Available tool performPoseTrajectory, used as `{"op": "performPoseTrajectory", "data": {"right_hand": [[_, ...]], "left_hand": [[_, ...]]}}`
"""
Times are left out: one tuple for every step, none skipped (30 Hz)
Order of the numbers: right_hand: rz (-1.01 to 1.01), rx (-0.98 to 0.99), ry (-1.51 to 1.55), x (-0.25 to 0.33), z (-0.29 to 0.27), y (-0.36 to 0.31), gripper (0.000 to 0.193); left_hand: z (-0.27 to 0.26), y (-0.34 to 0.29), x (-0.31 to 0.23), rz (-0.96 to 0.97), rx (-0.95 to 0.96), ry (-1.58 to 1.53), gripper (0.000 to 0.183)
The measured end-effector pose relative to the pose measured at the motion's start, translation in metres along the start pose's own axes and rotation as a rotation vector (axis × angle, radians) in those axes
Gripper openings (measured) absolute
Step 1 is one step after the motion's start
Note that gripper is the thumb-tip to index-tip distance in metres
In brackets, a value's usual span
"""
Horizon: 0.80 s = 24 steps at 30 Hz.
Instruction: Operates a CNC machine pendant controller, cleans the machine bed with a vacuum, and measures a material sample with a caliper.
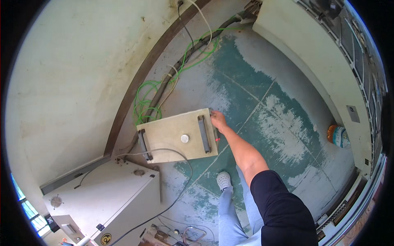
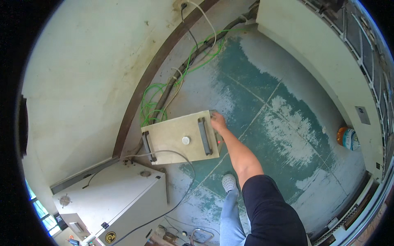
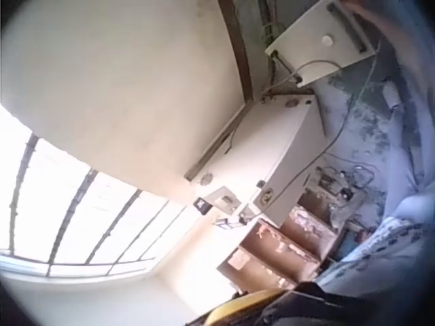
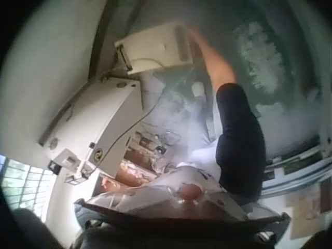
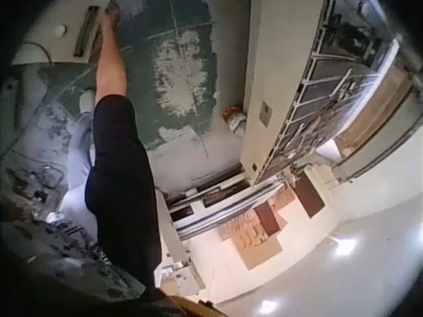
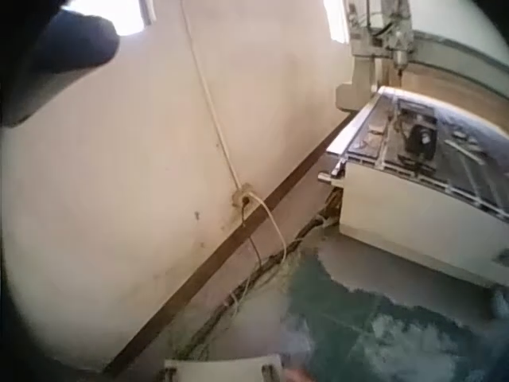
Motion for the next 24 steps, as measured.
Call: {"op": "performPoseTrajectory", "data": {"right_hand": [[-0.012, -0.012, 0.004, 0.003, -0.009, -0.002, 0.035], [0.010, 0.039, 0.074, -0.001, -0.017, -0.003, 0.033], [0.027, 0.084, 0.143, -0.004, -0.028, -0.003, 0.032], [-0.053, 0.069, 0.008, -0.004, -0.045, -0.006, 0.027], [-0.132, 0.039, -0.133, -0.005, -0.066, -0.009, 0.024], [-0.083, 0.026, -0.204, -0.029, -0.104, 0.001, 0.021], [-0.131, -0.188, -0.284, 0.001, -0.105, -0.047, 0.024], [-0.127, -0.141, -0.222, -0.003, -0.122, -0.064, 0.026], [-0.045, -0.064, -0.204, -0.010, -0.134, -0.086, 0.028], [-0.084, -0.042, -0.357, -0.015, -0.158, -0.101, 0.027], [0.020, -0.026, -0.319, -0.039, -0.190, -0.116, 0.025], [0.120, 0.013, -0.244, -0.029, -0.196, -0.150, 0.027], [0.149, -0.021, -0.237, -0.037, -0.226, -0.171, 0.026], [0.200, 0.024, -0.215, -0.028, -0.242, -0.197, 0.025], [0.252, 0.074, -0.196, -0.019, -0.260, -0.227, 0.025], [0.301, 0.120, -0.209, -0.013, -0.281, -0.253, 0.023], [0.353, 0.164, -0.221, -0.009, -0.300, -0.273, 0.022], [0.356, 0.130, -0.206, -0.014, -0.323, -0.288, 0.022], [0.279, 0.072, -0.239, -0.015, -0.345, -0.305, 0.022], [0.200, 0.014, -0.272, -0.008, -0.364, -0.314, 0.022], [0.207, -0.011, -0.260, -0.009, -0.381, -0.322, 0.022], [0.165, -0.007, -0.329, 0.002, -0.396, -0.329, 0.022], [0.125, 0.000, -0.400, 0.011, -0.408, -0.335, 0.022], [0.105, -0.007, -0.408, 0.012, -0.418, -0.340, 0.024]], "left_hand": [[0.002, 0.004, -0.004, 0.016, 0.005, -0.006, 0.024], [0.005, 0.009, -0.010, 0.037, 0.017, -0.012, 0.024], [0.012, 0.015, -0.021, 0.062, 0.035, -0.018, 0.024], [0.017, 0.020, -0.035, 0.092, 0.054, -0.022, 0.024], [0.027, 0.026, -0.052, 0.127, 0.084, -0.025, 0.023], [0.056, 0.034, -0.077, 0.170, 0.157, -0.022, 0.023], [0.038, 0.033, -0.089, 0.199, 0.117, -0.033, 0.023], [0.046, 0.034, -0.111, 0.242, 0.142, -0.042, 0.023], [0.048, 0.032, -0.131, 0.281, 0.154, -0.052, 0.023], [0.056, 0.030, -0.153, 0.324, 0.184, -0.058, 0.023], [0.072, 0.025, -0.179, 0.369, 0.231, -0.058, 0.023], [0.062, 0.019, -0.192, 0.401, 0.215, -0.075, 0.023], [0.072, 0.013, -0.211, 0.440, 0.249, -0.077, 0.023], [0.072, 0.007, -0.222, 0.472, 0.256, -0.087, 0.023], [0.069, 0.001, -0.229, 0.499, 0.261, -0.097, 0.023], [0.068, -0.006, -0.235, 0.526, 0.277, -0.098, 0.023], [0.069, -0.013, -0.243, 0.552, 0.296, -0.097, 0.023], [0.072, -0.018, -0.249, 0.576, 0.320, -0.087, 0.023], [0.074, -0.024, -0.252, 0.596, 0.341, -0.076, 0.023], [0.077, -0.030, -0.260, 0.619, 0.358, -0.067, 0.023], [0.079, -0.036, -0.266, 0.639, 0.373, -0.056, 0.023], [0.083, -0.045, -0.279, 0.657, 0.378, -0.058, 0.023], [0.082, -0.059, -0.277, 0.671, 0.382, -0.060, 0.022], [0.094, -0.068, -0.296, 0.772, 0.346, 0.107, 0.022]]}}
Point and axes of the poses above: each hand's wrist, its own y-axis towards the middle knuckle, its own z-axis out of the palm, x = y × z, the point moved 9 cm from there along y, towards the middle knuckle, and after that the axes turned 9 degrees about -x, right-handed, at the moved point
